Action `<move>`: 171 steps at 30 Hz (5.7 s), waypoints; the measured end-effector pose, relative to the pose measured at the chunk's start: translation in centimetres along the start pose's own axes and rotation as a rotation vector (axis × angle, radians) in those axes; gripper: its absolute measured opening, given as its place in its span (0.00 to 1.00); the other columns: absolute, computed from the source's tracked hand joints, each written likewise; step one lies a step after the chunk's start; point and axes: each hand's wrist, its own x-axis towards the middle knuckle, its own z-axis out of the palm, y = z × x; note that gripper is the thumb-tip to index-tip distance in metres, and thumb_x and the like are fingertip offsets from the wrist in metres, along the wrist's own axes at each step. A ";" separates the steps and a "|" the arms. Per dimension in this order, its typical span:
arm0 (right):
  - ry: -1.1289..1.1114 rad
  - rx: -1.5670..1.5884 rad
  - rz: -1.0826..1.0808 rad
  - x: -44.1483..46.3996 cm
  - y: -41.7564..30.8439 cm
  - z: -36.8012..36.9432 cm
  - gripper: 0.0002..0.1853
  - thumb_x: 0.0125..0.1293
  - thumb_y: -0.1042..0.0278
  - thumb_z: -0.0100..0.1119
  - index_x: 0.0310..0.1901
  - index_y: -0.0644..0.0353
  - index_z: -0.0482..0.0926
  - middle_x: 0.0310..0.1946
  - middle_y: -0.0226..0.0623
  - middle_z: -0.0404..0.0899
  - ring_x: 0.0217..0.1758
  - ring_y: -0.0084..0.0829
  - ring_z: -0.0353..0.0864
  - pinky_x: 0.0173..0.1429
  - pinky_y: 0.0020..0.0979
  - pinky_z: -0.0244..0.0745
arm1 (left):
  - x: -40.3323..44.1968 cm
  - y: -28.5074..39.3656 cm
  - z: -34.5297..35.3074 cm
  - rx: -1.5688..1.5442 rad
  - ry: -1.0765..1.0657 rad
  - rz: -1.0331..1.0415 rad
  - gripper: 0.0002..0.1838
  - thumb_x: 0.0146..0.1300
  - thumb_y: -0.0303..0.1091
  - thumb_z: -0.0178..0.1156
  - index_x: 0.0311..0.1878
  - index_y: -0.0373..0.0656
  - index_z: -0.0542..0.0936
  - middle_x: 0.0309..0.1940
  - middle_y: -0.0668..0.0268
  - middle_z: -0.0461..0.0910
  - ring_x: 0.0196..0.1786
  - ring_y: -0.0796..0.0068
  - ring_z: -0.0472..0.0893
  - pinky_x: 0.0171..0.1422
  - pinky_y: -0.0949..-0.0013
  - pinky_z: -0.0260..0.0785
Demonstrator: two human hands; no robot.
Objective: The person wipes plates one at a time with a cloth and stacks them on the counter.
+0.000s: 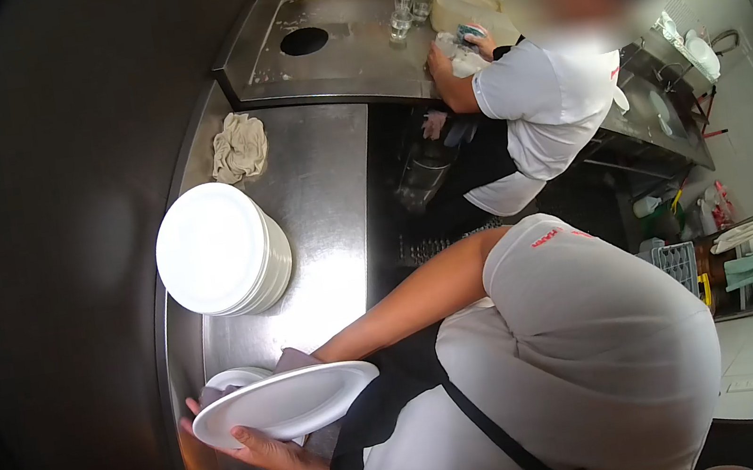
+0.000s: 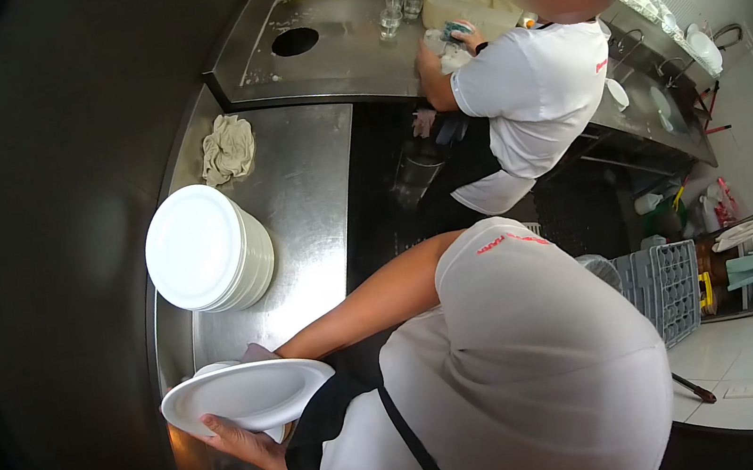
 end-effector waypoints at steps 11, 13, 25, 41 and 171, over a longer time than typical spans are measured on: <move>0.151 1.004 0.121 -3.6 1.1 -3.1 0.18 0.72 0.59 0.64 0.54 0.63 0.80 0.47 0.36 0.85 0.45 0.27 0.84 0.51 0.27 0.80 | 0.7 -3.0 -7.4 0.108 0.220 -0.241 0.22 0.75 0.31 0.57 0.66 0.28 0.74 0.55 0.52 0.82 0.54 0.64 0.83 0.59 0.62 0.77; 0.242 0.543 0.167 -2.6 -3.1 -3.9 0.21 0.76 0.54 0.58 0.58 0.64 0.79 0.47 0.36 0.83 0.47 0.26 0.82 0.52 0.27 0.79 | 0.4 -2.0 -5.6 0.302 0.028 -0.245 0.21 0.71 0.30 0.60 0.64 0.30 0.77 0.54 0.56 0.83 0.52 0.67 0.83 0.60 0.64 0.76; 0.175 0.143 0.224 1.0 3.2 -4.9 0.18 0.75 0.57 0.57 0.58 0.60 0.79 0.48 0.40 0.83 0.50 0.31 0.83 0.54 0.32 0.78 | -4.1 -2.2 -2.7 0.088 0.360 -0.479 0.25 0.73 0.47 0.64 0.56 0.31 0.81 0.46 0.59 0.85 0.47 0.73 0.83 0.54 0.67 0.76; 0.117 -1.504 -0.245 5.7 2.0 -20.5 0.25 0.62 0.50 0.71 0.56 0.59 0.84 0.57 0.50 0.82 0.59 0.51 0.81 0.73 0.50 0.66 | -4.0 -10.0 -14.2 0.395 0.839 -0.348 0.19 0.76 0.35 0.60 0.59 0.28 0.80 0.50 0.54 0.85 0.50 0.70 0.84 0.57 0.68 0.76; 0.095 0.351 -0.004 -8.9 2.8 -2.9 0.12 0.71 0.63 0.56 0.38 0.64 0.78 0.30 0.43 0.80 0.32 0.39 0.82 0.39 0.34 0.77 | 2.1 2.9 0.3 0.299 -0.182 0.298 0.15 0.67 0.25 0.67 0.55 0.34 0.79 0.47 0.64 0.82 0.47 0.76 0.79 0.56 0.72 0.70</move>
